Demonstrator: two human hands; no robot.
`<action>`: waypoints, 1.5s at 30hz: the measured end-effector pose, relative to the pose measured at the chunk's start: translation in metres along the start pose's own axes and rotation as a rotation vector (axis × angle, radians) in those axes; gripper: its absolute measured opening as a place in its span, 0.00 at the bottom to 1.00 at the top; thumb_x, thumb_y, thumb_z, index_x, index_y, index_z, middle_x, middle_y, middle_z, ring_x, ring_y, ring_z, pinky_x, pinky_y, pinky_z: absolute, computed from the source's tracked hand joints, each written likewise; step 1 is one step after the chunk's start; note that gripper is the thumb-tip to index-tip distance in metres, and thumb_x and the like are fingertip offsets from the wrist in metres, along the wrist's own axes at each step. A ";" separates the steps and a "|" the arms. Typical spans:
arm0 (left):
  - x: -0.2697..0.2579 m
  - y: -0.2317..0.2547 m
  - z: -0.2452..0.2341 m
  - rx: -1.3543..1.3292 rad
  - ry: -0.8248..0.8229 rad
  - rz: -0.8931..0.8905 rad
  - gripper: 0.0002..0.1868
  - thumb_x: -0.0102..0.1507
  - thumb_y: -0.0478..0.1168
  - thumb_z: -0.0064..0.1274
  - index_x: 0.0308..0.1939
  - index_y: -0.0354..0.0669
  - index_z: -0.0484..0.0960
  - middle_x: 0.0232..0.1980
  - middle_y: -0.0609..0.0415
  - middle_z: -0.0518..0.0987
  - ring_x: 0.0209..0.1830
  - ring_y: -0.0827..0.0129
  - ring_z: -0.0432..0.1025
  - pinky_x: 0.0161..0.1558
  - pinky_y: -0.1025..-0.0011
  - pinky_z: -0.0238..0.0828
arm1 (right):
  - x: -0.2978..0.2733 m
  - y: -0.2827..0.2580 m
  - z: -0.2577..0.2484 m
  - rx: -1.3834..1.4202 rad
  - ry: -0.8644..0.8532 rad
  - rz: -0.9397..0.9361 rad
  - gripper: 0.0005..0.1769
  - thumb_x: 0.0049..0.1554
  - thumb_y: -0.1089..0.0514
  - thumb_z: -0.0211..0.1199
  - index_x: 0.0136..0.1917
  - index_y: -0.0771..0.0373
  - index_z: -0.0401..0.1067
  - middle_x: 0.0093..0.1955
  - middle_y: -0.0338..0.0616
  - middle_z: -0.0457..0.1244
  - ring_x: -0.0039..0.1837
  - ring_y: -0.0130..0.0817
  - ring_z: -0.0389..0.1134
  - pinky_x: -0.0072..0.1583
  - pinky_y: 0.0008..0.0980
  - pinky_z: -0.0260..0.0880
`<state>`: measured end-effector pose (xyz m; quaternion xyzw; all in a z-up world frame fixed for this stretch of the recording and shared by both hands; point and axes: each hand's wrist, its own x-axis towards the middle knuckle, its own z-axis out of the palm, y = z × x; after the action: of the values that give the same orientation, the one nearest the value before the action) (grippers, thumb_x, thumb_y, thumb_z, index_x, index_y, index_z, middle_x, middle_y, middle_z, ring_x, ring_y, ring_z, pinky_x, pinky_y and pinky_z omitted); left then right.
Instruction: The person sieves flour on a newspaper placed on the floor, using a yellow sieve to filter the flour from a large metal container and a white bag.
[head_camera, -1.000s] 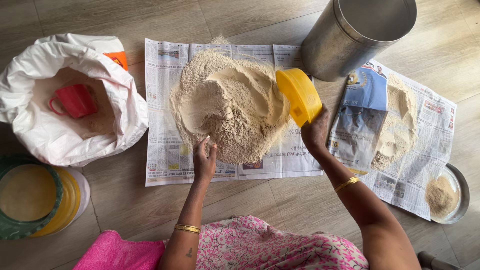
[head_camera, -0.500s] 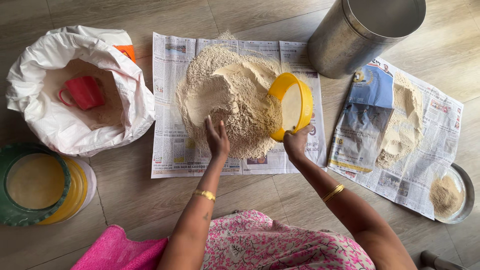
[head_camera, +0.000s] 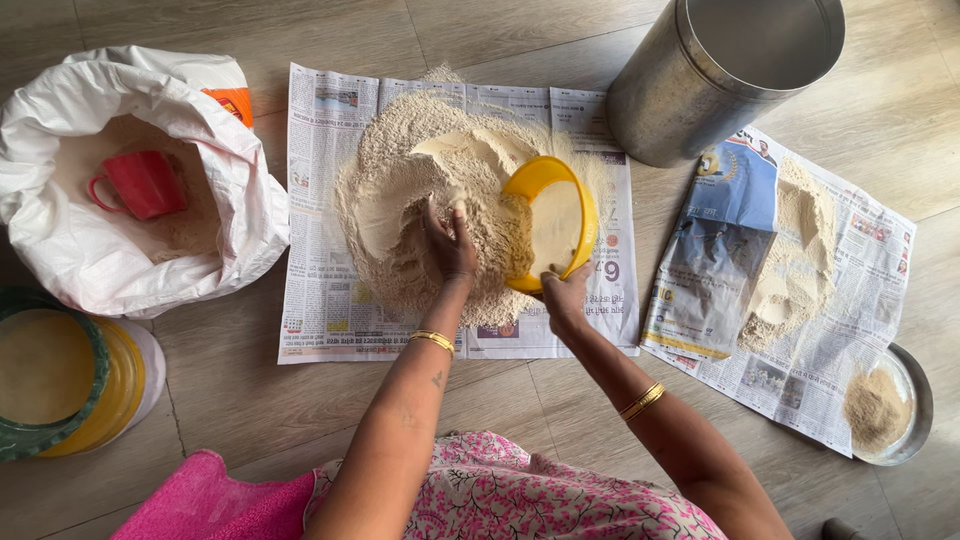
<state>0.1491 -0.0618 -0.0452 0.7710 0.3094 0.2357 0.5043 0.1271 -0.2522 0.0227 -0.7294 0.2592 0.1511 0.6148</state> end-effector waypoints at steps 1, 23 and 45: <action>-0.001 0.012 0.003 -0.112 -0.032 -0.030 0.53 0.66 0.76 0.27 0.79 0.35 0.51 0.78 0.33 0.58 0.79 0.46 0.56 0.74 0.50 0.58 | 0.001 0.001 0.002 0.055 -0.021 0.005 0.49 0.52 0.74 0.52 0.78 0.60 0.30 0.64 0.58 0.57 0.60 0.49 0.68 0.56 0.47 0.82; 0.015 0.021 -0.090 -0.050 -0.117 -0.126 0.33 0.73 0.59 0.32 0.71 0.38 0.66 0.72 0.37 0.67 0.68 0.53 0.68 0.67 0.56 0.69 | 0.012 -0.062 -0.089 0.641 -0.251 0.113 0.41 0.56 0.69 0.45 0.80 0.62 0.40 0.76 0.72 0.47 0.72 0.66 0.60 0.66 0.61 0.72; -0.021 0.009 -0.100 -0.030 -0.259 -0.085 0.33 0.71 0.60 0.36 0.71 0.41 0.65 0.71 0.35 0.65 0.69 0.47 0.66 0.65 0.51 0.68 | 0.182 -0.323 -0.201 0.455 0.279 -0.455 0.42 0.50 0.71 0.45 0.75 0.61 0.36 0.70 0.61 0.51 0.69 0.63 0.64 0.58 0.58 0.78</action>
<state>0.0691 -0.0168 0.0001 0.7734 0.2704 0.1172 0.5612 0.4389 -0.4476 0.2284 -0.6265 0.1984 -0.1524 0.7381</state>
